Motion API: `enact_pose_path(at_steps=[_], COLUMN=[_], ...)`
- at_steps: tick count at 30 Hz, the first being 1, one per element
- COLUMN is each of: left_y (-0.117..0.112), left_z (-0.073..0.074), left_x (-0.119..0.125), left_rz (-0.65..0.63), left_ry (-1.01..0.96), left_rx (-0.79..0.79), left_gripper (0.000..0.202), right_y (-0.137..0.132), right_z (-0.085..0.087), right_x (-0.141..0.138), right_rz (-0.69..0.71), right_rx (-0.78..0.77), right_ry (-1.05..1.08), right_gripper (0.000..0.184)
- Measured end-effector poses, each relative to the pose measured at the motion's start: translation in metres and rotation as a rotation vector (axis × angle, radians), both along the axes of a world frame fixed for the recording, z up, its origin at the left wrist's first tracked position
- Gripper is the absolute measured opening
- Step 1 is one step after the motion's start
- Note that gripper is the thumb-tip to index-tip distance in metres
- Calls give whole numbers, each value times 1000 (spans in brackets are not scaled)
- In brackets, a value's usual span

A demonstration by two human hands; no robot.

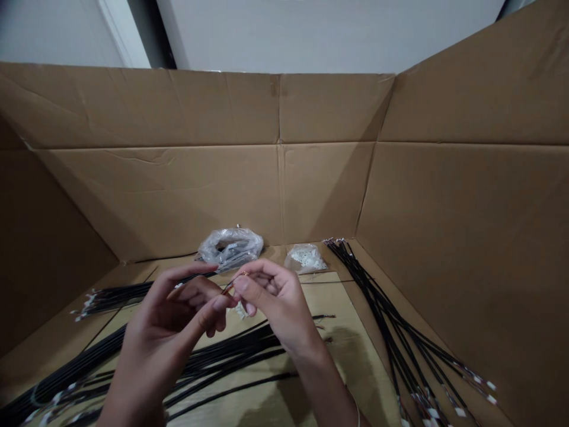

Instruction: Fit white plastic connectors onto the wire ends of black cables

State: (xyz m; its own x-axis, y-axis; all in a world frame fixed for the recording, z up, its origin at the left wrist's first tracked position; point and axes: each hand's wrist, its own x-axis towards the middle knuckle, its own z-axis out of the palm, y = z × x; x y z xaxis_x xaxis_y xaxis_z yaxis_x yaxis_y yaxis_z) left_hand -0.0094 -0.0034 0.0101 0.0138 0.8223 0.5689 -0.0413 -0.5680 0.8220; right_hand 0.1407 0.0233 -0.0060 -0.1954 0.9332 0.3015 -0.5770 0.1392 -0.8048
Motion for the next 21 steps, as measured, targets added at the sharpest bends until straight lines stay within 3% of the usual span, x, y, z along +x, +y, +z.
enact_pose_path(at_steps=[8,16,21], left_y=[4,2,3], left_z=[-5,-2,-1], left_x=[-3,-4,-2], left_rz=[-20,-71,-99], left_ry=[36,43,34], left_rx=[23,8,-5], left_gripper=[23,23,26], right_y=[24,2,-1], right_z=[-12,-3,-1], right_x=[-13,1,4], right_rz=[217,94,114], right_rx=[-96,27,113], right_ry=[40,37,-8], right_gripper=[40,18,14])
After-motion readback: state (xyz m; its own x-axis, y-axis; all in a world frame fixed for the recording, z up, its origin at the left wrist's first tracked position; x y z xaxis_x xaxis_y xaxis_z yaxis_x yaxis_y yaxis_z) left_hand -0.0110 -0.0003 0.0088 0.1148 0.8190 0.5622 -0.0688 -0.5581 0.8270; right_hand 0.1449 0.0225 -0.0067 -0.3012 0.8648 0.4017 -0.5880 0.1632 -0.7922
